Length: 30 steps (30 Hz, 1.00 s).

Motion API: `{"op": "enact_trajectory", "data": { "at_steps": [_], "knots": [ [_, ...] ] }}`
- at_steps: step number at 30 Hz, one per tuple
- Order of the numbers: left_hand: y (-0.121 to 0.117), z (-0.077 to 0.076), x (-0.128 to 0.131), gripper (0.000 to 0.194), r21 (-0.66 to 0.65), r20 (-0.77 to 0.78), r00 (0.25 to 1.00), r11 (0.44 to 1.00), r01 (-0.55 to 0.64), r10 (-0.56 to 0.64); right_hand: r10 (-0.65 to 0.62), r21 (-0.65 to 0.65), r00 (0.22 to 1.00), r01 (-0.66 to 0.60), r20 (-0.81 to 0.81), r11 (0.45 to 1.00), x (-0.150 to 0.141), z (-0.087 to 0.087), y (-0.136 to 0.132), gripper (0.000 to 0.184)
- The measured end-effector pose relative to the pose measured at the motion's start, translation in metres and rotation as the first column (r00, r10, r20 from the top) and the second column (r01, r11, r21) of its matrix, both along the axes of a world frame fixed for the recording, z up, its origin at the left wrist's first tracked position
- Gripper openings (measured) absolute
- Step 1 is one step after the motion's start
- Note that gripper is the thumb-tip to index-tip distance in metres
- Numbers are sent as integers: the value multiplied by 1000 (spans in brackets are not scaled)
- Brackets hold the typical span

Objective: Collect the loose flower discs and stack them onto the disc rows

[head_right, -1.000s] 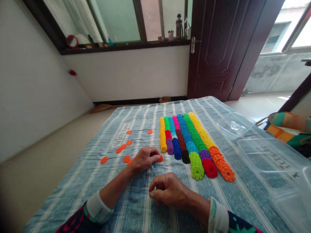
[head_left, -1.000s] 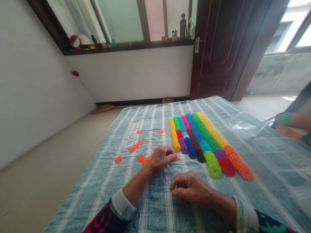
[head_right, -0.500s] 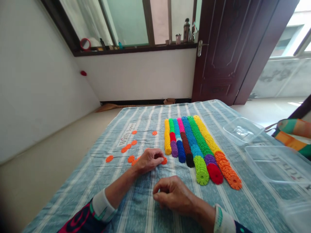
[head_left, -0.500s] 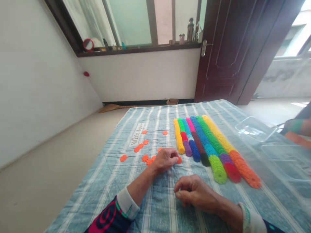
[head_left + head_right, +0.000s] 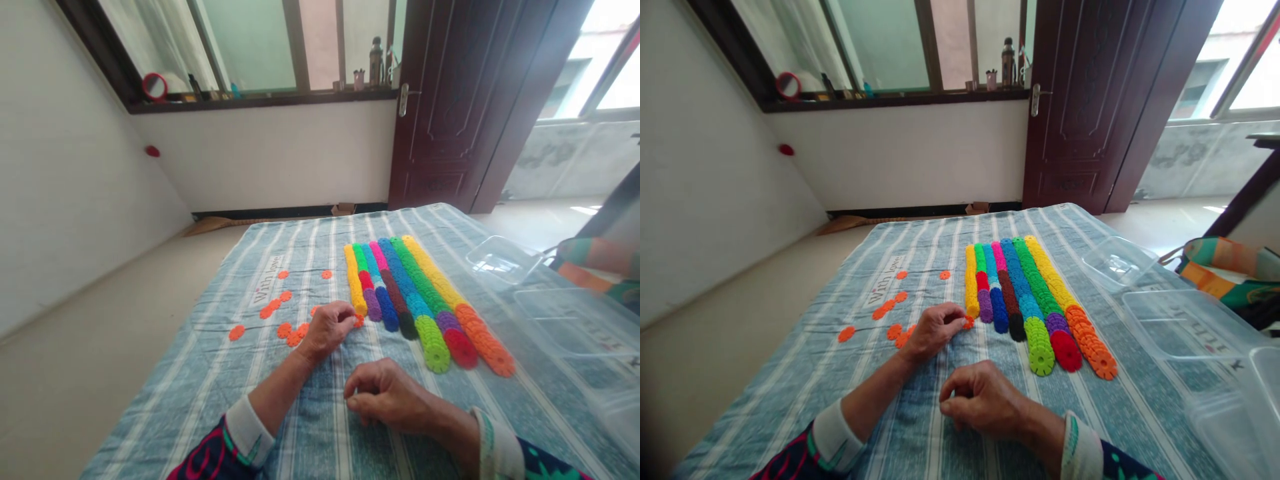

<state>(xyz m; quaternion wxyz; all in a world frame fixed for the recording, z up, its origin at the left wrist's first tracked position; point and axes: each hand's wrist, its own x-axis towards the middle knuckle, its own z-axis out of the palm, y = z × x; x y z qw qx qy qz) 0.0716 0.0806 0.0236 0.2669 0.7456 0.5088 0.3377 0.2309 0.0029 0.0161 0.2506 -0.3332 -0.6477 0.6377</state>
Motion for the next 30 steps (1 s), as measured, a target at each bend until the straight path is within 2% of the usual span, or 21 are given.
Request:
{"op": "enact_trajectory", "data": {
  "at_steps": [5,21,26,30],
  "knots": [
    [4,-3,7,12,114,-67,996,992,-53,61,0,-10,1000,0,12,1000,0,1,1,10],
    [14,-12,12,13,233,-172,977,969,-81,123,8,12,1000,-8,19,1000,0,3,2,11],
    [13,2,-2,15,234,-145,980,967,-98,134,6,4,1000,-6,2,1000,0,3,1,9],
    [16,23,-36,15,128,-182,976,987,-98,120,8,-2,1000,-8,-18,1000,0,2,0,9]
  ]
}}
